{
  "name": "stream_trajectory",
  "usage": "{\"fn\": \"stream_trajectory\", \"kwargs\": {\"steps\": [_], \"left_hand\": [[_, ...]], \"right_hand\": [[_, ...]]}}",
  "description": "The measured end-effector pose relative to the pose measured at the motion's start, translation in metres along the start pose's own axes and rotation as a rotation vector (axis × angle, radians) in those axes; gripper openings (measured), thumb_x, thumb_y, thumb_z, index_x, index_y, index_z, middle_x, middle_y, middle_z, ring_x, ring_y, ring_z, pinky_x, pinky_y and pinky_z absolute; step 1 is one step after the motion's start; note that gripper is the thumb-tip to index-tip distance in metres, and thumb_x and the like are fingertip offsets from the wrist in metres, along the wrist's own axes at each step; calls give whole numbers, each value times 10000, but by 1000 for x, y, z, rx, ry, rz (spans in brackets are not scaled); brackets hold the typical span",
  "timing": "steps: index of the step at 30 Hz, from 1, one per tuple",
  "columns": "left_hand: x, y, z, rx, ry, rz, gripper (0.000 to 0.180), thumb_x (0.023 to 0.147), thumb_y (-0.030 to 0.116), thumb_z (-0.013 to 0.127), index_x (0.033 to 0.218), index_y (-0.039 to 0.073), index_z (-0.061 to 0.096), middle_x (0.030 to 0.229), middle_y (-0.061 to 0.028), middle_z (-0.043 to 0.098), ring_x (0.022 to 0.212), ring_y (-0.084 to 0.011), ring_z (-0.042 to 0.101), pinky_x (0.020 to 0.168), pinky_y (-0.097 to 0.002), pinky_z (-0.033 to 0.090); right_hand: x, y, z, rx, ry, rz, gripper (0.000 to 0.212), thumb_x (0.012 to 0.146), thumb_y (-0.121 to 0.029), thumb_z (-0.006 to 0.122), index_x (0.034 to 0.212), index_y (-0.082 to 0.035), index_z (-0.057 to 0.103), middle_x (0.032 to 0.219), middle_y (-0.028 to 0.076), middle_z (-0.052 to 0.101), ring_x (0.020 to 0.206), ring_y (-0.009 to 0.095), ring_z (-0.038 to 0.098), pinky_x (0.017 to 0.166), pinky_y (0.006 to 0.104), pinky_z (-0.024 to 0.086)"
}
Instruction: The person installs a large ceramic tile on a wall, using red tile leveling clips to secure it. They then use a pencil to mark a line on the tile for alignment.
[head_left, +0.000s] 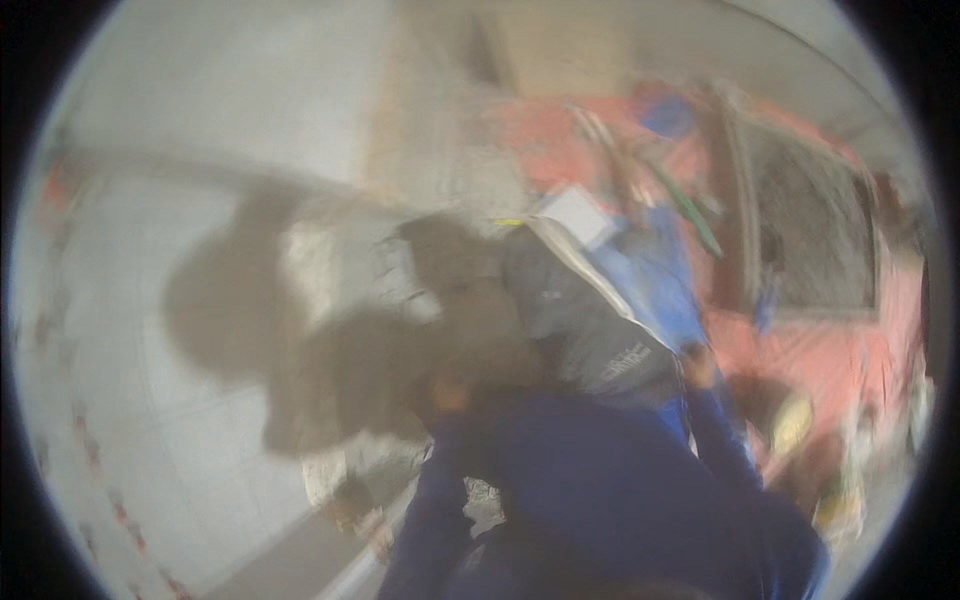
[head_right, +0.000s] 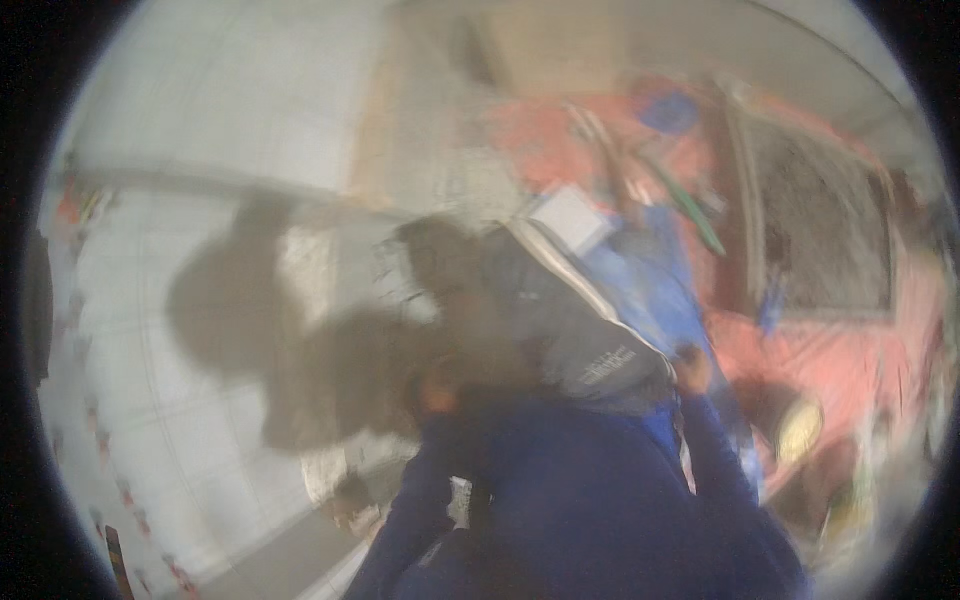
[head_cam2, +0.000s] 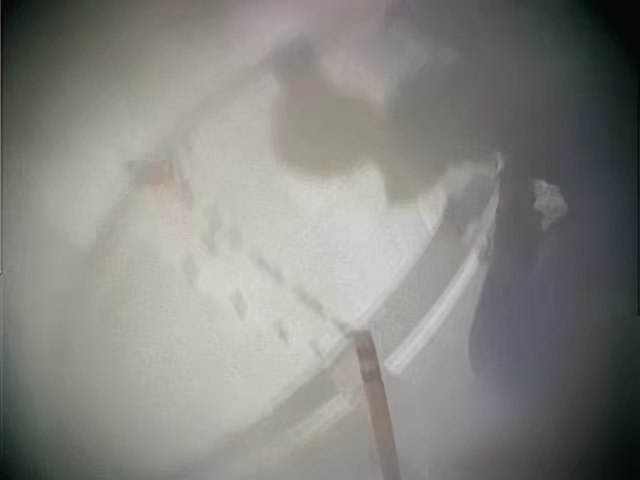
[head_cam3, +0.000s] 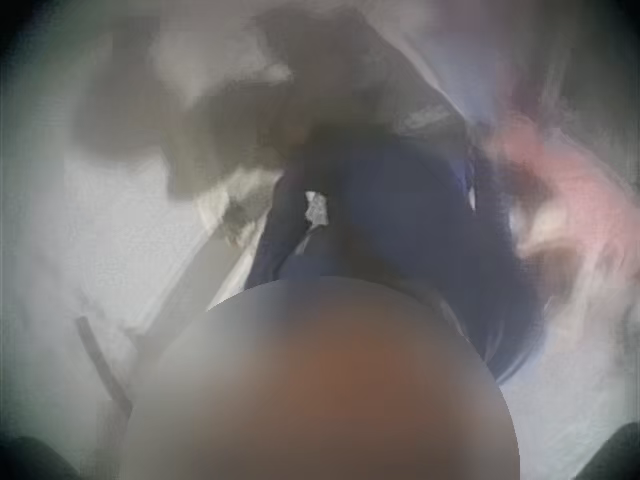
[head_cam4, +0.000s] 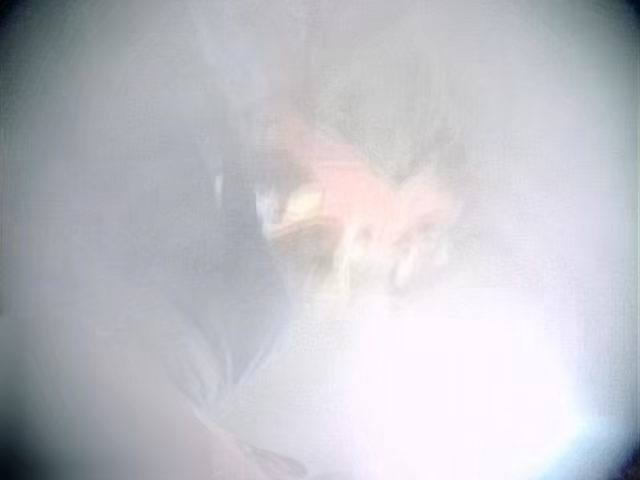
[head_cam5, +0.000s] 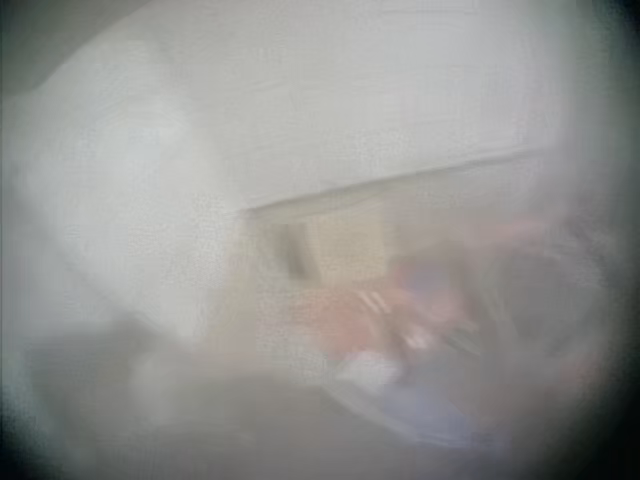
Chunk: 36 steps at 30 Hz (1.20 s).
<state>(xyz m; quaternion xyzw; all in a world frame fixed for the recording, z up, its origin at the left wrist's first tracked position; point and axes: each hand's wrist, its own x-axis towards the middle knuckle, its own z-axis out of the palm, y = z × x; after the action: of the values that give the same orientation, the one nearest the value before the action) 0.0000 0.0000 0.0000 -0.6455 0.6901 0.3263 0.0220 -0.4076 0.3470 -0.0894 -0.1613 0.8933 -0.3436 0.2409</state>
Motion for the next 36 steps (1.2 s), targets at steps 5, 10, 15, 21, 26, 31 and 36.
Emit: {"fn": "stream_trajectory", "kwargs": {"steps": [5, 10, 15, 21, 26, 31, 36], "left_hand": [[-27, -16, 26, -191, 19, -187, 605, 849, 183, 639, 1424, 92, 475, 1320, -212, 580, 1241, -390, 534, 1058, -510, 419], [-54, -15, 30, -321, 400, -80, 510, 824, 17, 569, 1317, 145, 568, 1077, -222, 684, 922, -354, 680, 828, -442, 524], [-81, 3, 8, -395, 341, -176, 492, 812, 5, 570, 1283, 148, 583, 1064, -204, 692, 905, -335, 683, 820, -421, 524], [-92, 7, 17, -540, 549, -102, 466, 816, 3, 574, 1273, 96, 574, 1086, -210, 681, 971, -341, 678, 885, -416, 524], [-89, 11, -4, -597, 275, -302, 589, 846, 36, 585, 1418, 136, 488, 1358, -190, 568, 1247, -371, 541, 1056, -446, 436], [-71, 24, -3, -722, 310, -230, 612, 857, 185, 684, 1419, 75, 469, 1287, -225, 588, 1202, -372, 566, 1017, -448, 455], [-50, 35, -2, -564, 284, -193, 602, 856, 287, 718, 1355, 18, 519, 1246, -238, 613, 1152, -362, 600, 959, -433, 479]], "right_hand": [[93, -62, -1, -133, -193, -186, 403, 791, -260, 716, 1101, -5, 672, 1071, 188, 688, 969, 295, 655, 856, 393, 508], [153, -143, 49, -192, -267, -334, 392, 808, -243, 702, 1113, 1, 665, 1074, 181, 682, 968, 282, 649, 848, 381, 508], [170, -192, 69, -203, -324, -408, 381, 824, -227, 687, 1125, 6, 659, 1077, 175, 677, 968, 269, 642, 840, 369, 507], [175, -195, 67, -181, -380, -432, 368, 844, -207, 670, 1138, 14, 651, 1080, 167, 670, 968, 253, 634, 831, 355, 506], [169, -174, 58, -157, -393, -411, 358, 860, -191, 655, 1150, 19, 644, 1082, 161, 664, 968, 240, 627, 823, 343, 505], [160, -152, 44, -117, -384, -375, 348, 877, -174, 641, 1162, 25, 638, 1085, 154, 658, 968, 226, 621, 816, 331, 505], [155, -143, 35, -62, -360, -351, 338, 893, -157, 626, 1173, 31, 631, 1088, 148, 652, 967, 213, 614, 808, 319, 504]]}}
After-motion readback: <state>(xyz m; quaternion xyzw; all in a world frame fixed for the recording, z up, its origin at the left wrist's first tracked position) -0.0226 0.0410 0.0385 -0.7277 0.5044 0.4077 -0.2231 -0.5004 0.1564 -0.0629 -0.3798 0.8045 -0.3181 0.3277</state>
